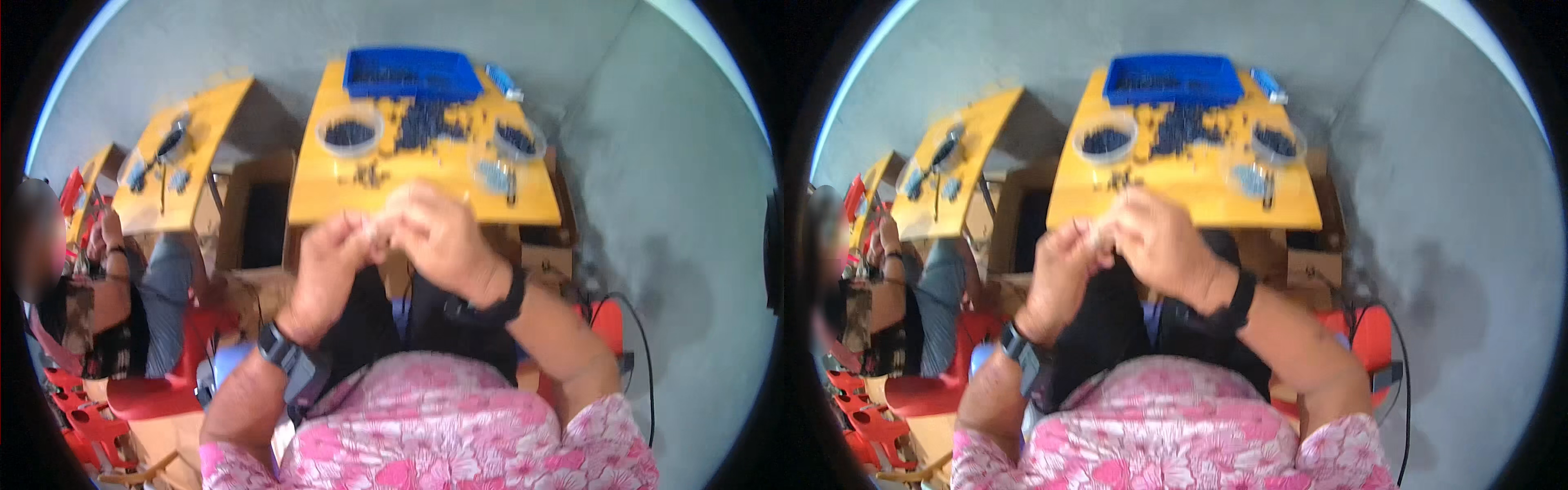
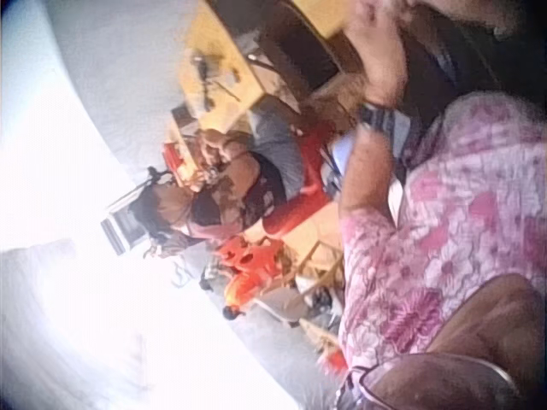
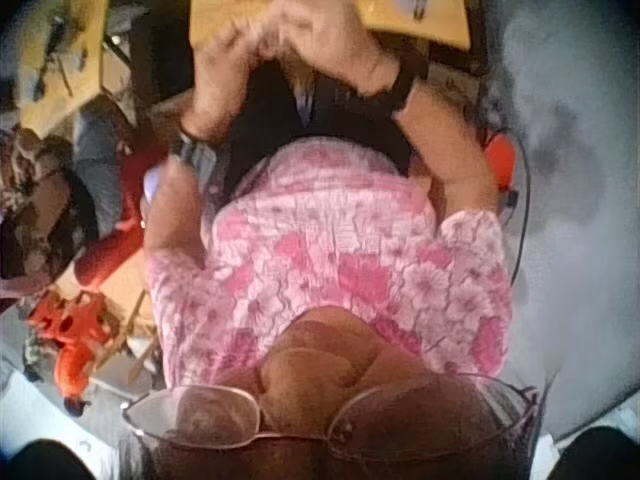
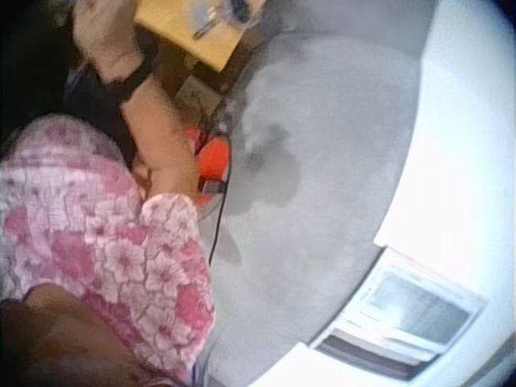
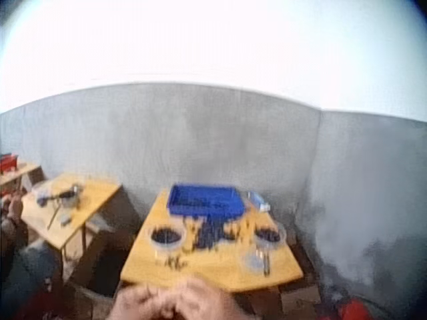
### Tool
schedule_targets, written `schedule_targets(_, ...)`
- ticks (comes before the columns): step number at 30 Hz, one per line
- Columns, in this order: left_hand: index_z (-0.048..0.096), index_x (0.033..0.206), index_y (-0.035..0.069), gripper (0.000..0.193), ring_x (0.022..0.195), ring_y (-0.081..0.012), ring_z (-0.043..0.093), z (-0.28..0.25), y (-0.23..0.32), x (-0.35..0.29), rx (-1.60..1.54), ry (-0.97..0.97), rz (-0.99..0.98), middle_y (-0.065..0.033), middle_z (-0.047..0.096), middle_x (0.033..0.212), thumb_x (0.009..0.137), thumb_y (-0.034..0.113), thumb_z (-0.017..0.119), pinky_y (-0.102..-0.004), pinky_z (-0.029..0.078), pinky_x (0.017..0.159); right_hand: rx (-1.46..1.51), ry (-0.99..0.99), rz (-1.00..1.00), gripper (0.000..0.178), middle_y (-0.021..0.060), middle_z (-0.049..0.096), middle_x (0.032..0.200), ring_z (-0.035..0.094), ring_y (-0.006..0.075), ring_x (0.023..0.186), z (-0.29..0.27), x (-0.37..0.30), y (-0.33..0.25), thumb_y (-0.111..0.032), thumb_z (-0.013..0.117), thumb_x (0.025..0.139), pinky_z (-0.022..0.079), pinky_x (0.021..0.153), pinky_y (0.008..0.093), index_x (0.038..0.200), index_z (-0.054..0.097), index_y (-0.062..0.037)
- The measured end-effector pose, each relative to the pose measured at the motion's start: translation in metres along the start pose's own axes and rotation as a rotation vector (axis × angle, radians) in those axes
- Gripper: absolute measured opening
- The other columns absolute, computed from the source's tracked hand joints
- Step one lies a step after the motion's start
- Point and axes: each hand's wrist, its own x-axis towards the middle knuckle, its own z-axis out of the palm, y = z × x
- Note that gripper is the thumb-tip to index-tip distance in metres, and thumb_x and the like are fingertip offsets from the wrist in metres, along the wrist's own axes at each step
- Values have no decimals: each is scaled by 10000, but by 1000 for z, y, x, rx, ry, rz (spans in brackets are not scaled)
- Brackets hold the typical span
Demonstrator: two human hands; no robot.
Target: Assembling small black plastic components by hand at a workbench.
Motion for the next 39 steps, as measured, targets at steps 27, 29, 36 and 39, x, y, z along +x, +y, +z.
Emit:
schedule_targets(27,622,931,42,40,736,-50,556,-33,-32,57,37,-125,-345,21,611,826,911,77,620,-205,476,666,-269,163,628,124,175,669,851,658,320,807,2,-30,180,-1,613,787,518,728,361,877,696,-19)
schedule_targets(29,623,930,42,41,733,-48,553,-33,-35,57,11,-124,-341,23,610,826,911,78,622,-204,472,666,-393,194,589,134,181,656,896,636,346,861,2,-23,194,5,600,791,507,765,383,892,684,-20)
schedule_targets(36,612,943,49,60,781,-62,559,-34,-41,51,73,-218,-335,11,611,872,918,103,617,-221,488,706,-669,196,473,226,172,621,892,621,331,814,9,9,218,27,596,784,502,724,382,997,654,-20)
schedule_targets(39,609,941,39,58,772,-56,542,-31,-37,50,73,-233,-345,15,604,858,919,92,613,-219,476,709,-714,167,602,278,214,585,1042,609,398,917,7,17,221,15,568,801,501,798,458,1068,625,-40)
